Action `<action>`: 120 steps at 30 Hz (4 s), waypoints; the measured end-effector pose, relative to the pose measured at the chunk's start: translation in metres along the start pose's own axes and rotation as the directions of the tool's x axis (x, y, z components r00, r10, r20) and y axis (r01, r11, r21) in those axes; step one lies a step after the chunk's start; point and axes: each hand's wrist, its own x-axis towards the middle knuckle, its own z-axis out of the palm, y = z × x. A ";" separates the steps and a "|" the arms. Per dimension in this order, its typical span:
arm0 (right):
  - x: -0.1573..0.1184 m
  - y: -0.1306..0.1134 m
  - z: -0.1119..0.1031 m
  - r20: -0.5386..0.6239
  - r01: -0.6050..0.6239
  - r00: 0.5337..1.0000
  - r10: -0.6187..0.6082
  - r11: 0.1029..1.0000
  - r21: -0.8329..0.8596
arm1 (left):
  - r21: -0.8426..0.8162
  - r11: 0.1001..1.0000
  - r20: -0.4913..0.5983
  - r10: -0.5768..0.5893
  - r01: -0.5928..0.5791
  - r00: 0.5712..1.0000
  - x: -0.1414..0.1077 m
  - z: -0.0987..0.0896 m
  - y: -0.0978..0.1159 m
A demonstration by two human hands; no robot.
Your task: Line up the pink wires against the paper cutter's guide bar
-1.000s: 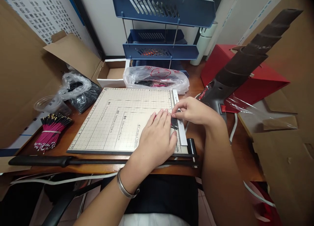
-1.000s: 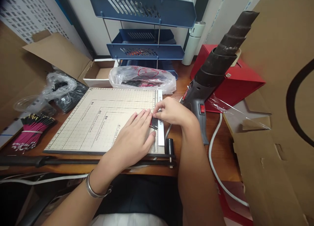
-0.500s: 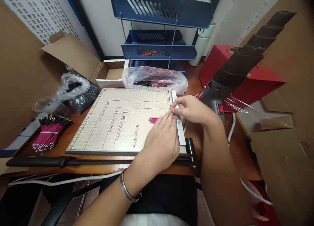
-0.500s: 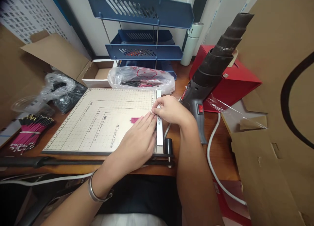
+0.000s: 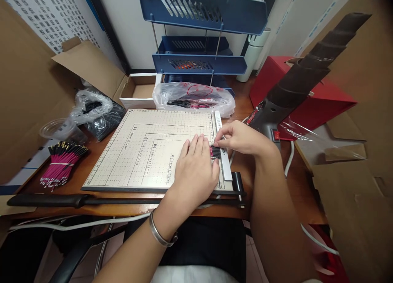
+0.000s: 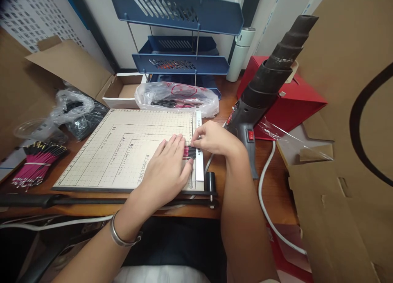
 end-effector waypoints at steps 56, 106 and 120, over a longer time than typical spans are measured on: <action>-0.002 -0.003 0.000 0.010 0.006 1.000 -0.006 0.997 -0.074 | 0.170 0.956 -0.158 0.265 -0.238 0.951 -0.049 -0.002 -0.023; -0.024 -0.012 0.010 -0.184 0.089 0.979 -0.093 0.996 -0.031 | -0.006 0.992 -0.323 0.115 -0.123 0.939 -0.033 -0.022 -0.060; -0.037 -0.021 0.002 -0.230 0.065 0.969 -0.086 0.993 -0.097 | 0.005 0.973 -0.152 0.231 -0.233 0.961 -0.001 -0.037 -0.082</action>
